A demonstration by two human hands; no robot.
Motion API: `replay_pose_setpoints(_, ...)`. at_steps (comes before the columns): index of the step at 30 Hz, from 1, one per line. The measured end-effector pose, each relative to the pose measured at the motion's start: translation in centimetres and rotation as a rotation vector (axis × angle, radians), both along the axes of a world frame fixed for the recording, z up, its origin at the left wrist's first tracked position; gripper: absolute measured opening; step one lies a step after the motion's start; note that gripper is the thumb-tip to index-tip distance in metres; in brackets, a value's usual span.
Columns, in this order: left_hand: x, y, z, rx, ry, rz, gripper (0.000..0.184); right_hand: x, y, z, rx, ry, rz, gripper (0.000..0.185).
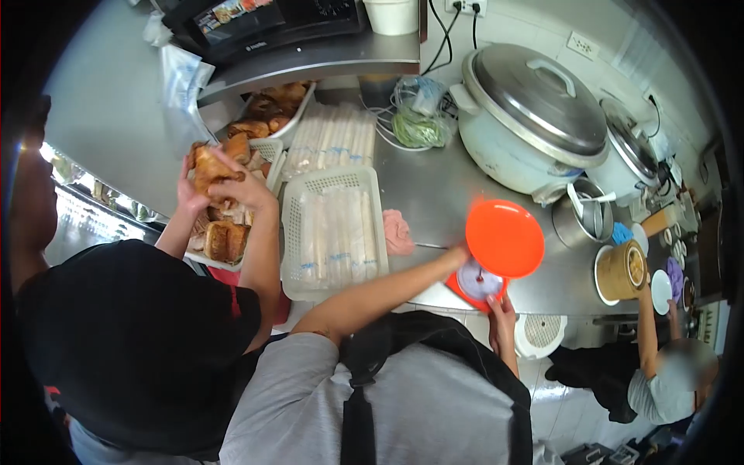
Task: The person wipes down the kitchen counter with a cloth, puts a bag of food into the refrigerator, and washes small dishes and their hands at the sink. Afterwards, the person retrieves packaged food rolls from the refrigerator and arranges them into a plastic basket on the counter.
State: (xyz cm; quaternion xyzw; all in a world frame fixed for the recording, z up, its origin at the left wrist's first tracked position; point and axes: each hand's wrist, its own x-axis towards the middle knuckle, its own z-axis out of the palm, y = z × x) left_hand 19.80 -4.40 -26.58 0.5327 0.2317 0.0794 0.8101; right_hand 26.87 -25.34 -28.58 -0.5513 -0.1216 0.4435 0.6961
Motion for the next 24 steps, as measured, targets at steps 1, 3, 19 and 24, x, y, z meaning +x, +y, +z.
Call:
replay_pose_setpoints(1,0.3,-1.0,-0.3,-0.054,0.027,-0.007,0.057,-0.3,-0.7,0.0,0.053,0.062,-0.007,0.058)
replay_pose_setpoints(3,0.4,-2.3,-0.3,-0.129,0.058,-0.013,0.058,-1.0,-1.6,-0.6,0.071,0.112,-0.049,0.061)
replay_pose_setpoints(19,-12.4,-1.5,22.3,0.4,-0.38,0.307,0.065,3.3,5.2,21.4,0.659,0.015,0.105,0.052)
replay_pose_setpoints(24,-24.6,3.6,25.6,0.92,-0.25,0.85,0.055,3.5,10.2,32.5,0.735,-0.054,0.196,0.055)
